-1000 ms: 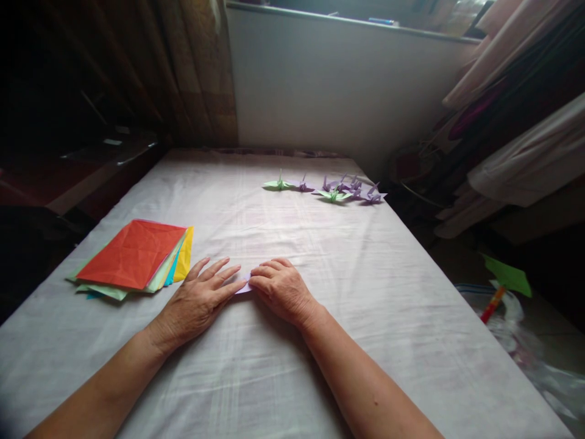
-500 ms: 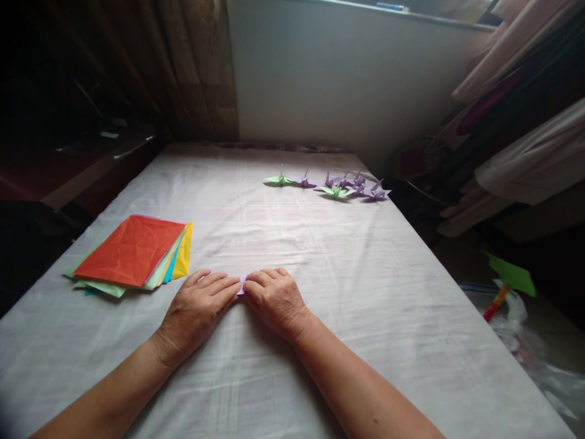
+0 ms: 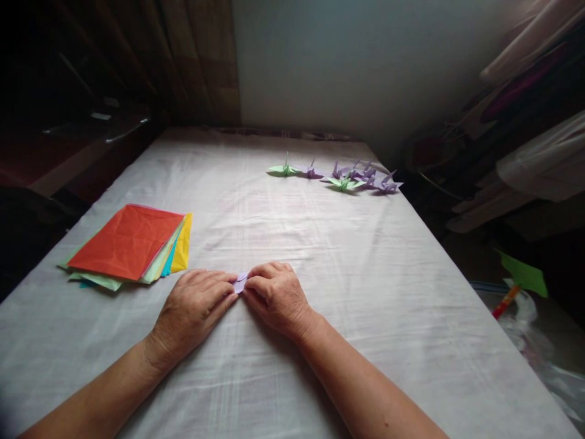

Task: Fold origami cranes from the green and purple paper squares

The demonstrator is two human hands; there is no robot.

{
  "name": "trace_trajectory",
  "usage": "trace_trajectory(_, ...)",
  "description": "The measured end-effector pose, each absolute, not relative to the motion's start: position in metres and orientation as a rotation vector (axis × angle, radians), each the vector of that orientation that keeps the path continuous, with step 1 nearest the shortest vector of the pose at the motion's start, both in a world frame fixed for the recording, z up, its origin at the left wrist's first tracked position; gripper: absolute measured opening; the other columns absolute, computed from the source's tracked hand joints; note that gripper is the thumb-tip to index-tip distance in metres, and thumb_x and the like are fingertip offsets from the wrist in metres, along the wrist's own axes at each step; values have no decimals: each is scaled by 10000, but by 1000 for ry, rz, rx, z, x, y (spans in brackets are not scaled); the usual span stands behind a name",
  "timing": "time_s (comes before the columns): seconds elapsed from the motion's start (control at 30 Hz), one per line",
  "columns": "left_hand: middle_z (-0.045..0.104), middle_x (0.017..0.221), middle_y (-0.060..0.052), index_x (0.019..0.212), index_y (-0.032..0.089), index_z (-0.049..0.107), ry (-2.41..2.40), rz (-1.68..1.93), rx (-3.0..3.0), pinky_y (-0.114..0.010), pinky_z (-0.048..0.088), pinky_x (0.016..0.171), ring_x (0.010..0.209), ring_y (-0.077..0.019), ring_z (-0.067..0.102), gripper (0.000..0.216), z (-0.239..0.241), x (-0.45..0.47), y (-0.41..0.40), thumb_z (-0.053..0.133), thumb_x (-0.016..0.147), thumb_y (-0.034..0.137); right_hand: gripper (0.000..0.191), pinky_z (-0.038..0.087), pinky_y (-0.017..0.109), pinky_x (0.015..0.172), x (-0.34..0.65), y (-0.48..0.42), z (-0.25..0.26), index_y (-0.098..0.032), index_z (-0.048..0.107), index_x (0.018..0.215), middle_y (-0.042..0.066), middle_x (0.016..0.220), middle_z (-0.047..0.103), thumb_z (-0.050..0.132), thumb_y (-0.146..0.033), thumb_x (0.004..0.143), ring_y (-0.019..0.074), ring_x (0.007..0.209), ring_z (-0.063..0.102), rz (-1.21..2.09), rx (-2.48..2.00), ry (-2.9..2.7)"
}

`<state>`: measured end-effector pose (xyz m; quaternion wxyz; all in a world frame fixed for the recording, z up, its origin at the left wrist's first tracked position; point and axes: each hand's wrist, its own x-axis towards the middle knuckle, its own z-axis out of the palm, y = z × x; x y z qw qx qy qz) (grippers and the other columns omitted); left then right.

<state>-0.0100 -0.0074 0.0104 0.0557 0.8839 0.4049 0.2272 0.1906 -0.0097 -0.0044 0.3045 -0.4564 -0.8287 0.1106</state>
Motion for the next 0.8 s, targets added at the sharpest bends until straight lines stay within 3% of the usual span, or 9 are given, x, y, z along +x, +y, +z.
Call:
trace_trajectory(0.27,679,847,-36,864,210,638,1365,709,2441,-353,446,785,831,-209,581,128,10,-8,-2,549,919,284,80,410,329,808,180,-12,-4,-209,650,766,30,896,694,632,-197,843,178,853,611,339,-1369,-2063)
trace_trajectory(0.8,654,819,-25,811,211,596,1384,686,2403,-353,428,779,817,-204,555,160,8,-6,2,535,932,296,110,411,343,811,172,-11,-4,-210,610,712,38,888,669,618,-181,819,189,851,604,324,-1500,-2011)
